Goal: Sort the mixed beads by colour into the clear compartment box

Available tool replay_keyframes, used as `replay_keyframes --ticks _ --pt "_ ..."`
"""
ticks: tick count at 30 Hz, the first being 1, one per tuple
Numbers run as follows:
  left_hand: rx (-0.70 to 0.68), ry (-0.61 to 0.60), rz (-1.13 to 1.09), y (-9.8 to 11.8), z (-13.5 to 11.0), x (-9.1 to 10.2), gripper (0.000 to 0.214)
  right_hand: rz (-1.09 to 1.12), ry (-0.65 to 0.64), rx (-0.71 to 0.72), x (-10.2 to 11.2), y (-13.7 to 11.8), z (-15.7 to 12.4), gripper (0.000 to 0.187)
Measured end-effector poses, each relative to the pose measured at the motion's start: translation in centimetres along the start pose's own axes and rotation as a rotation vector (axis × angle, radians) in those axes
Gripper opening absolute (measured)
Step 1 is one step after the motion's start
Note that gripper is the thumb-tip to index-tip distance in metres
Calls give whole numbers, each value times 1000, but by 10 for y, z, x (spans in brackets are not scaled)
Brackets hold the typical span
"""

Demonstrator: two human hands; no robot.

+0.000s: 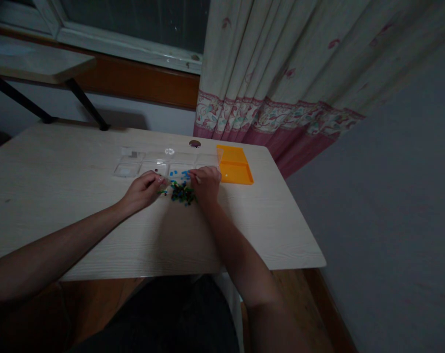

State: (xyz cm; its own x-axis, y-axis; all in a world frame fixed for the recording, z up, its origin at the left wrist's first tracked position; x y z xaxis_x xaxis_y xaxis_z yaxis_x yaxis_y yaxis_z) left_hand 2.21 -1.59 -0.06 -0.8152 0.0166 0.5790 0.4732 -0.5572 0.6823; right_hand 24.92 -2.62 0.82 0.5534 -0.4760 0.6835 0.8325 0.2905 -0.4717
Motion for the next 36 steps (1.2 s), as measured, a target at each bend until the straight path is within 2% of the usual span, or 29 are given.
replay_keyframes --ticks 3,6,14,22,36 --pt "-6 1 6 -2 0 -1 37 -33 45 -60 -2 7 1 22" --pt "-10 4 11 -3 -1 -1 38 -58 9 -81 -6 8 -1 20" --pt "-26 -21 83 -2 -2 -1 33 -54 -3 -34 -8 7 -2 25" --pt "-172 -102 333 1 -6 -6 23 -48 -27 -40 -6 3 -1 26" --pt "-172 -185 421 0 -7 -7 24 -50 -30 -12 -5 1 -2 29"
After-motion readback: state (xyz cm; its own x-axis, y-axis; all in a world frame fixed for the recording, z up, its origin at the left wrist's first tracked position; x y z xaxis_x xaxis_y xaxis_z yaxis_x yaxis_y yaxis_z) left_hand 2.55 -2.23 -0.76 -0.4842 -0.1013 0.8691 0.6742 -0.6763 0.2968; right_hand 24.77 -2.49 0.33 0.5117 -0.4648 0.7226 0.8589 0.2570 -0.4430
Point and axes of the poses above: each hand's wrist, its own z-axis towards the middle knuckle, its own x-axis out of the back of the hand, y = z × x, the point moved 1 cm from there along z, towards the middle knuckle, and after that the axes turned 7 degrees about z, right-handed, at the moved point
